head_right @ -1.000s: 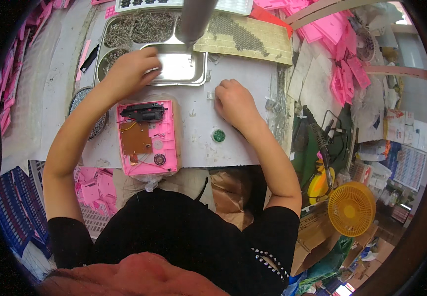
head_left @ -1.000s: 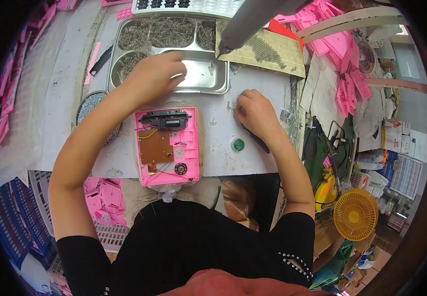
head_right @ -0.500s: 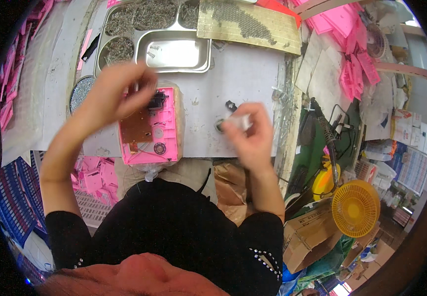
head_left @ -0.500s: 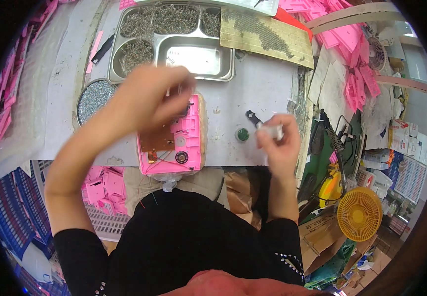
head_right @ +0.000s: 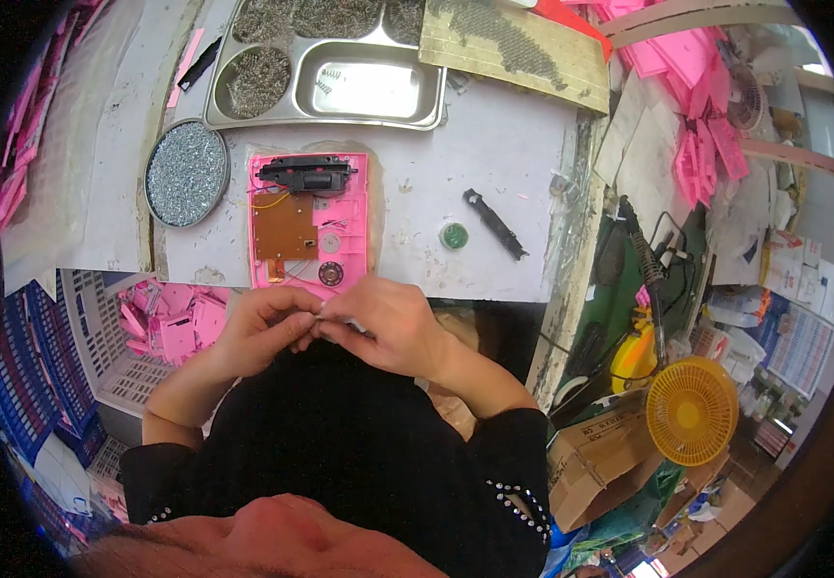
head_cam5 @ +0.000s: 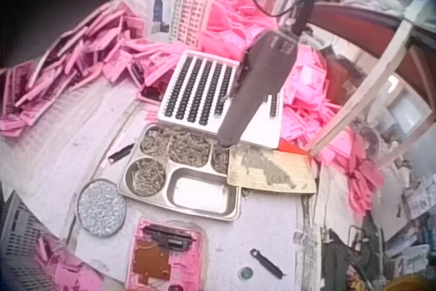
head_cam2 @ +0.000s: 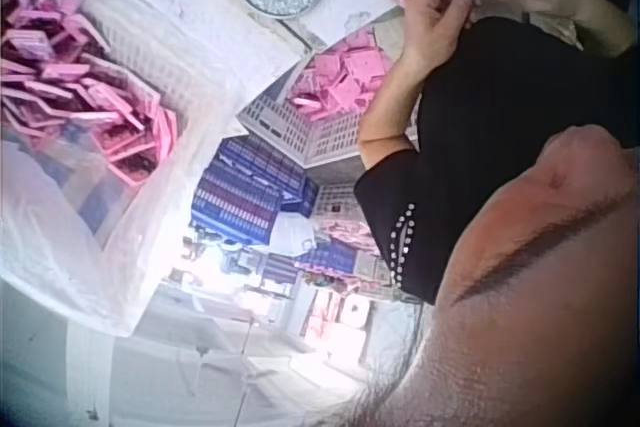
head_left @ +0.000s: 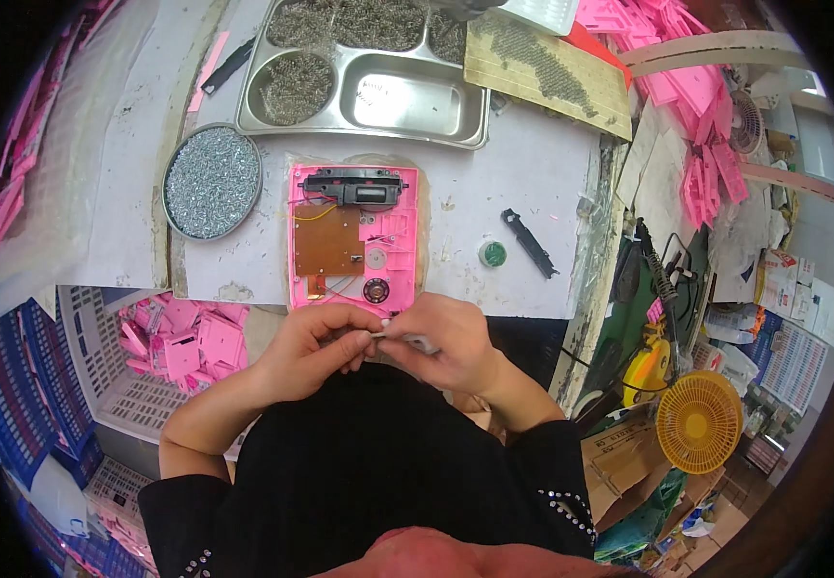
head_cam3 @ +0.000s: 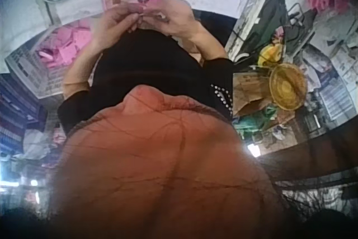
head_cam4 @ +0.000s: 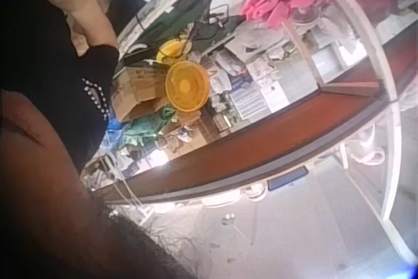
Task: Assembling internal components into pink plastic toy casings using a soldering iron and an electric screwdriver.
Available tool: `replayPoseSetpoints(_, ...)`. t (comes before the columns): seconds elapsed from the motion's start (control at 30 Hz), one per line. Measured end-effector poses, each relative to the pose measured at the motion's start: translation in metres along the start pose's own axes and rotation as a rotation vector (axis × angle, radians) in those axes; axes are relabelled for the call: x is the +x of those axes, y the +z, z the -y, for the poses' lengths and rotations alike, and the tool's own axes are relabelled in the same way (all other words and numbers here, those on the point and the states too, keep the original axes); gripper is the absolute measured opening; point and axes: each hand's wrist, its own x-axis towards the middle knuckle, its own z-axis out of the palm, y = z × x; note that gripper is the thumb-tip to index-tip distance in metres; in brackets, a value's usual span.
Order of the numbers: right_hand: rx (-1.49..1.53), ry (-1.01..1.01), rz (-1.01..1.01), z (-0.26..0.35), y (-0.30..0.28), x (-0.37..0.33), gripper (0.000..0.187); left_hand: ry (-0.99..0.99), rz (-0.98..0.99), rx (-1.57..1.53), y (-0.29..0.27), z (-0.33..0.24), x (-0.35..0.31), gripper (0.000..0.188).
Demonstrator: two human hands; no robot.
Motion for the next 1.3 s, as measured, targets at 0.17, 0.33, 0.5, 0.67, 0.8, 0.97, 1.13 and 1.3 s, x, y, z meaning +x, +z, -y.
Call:
replayPoseSetpoints(0.17, -0.064, -0.012, 0.225, 0.009, -0.018, 0.007, 0.034, -0.168, 0.06, 0.07, -0.008, -0.004, 0.007, 0.025)
replayPoseSetpoints(0.33, 0.323, 0.118, 0.37, -0.017, -0.058, -0.022, 0.048, -0.196, 0.211, 0.151, -0.008, -0.056, 0.026, 0.027)
replayPoseSetpoints(0.5, 1.102, 0.499, -0.049, -0.033, -0.03, -0.054, 0.037, 0.331, -0.189, 1.35, -0.017, -0.049, 0.076, 0.025)
replayPoseSetpoints(0.67, 1.166, 0.462, -0.11, -0.038, -0.032, -0.057, 0.037, 0.33, -0.237, 1.538, -0.01, -0.033, 0.087, 0.024)
replayPoseSetpoints(0.8, 1.056, 0.487, -0.153, -0.037, -0.038, -0.053, 0.038, 0.372, -0.282, 1.328, -0.016, -0.023, 0.09, 0.025)
replayPoseSetpoints(0.97, 1.03, 0.494, -0.123, -0.039, -0.04, -0.042, 0.034, 0.444, -0.32, 1.283, -0.015, -0.019, 0.089, 0.024)
replayPoseSetpoints(1.13, 0.99, 0.473, -0.112, -0.041, -0.044, -0.038, 0.033, 0.414, -0.287, 1.277, -0.016, -0.021, 0.091, 0.023)
replayPoseSetpoints(1.3, 0.903, 0.499, -0.165, -0.041, -0.042, -0.038, 0.038, 0.329, -0.098, 1.331, -0.023, -0.044, 0.1, 0.021)
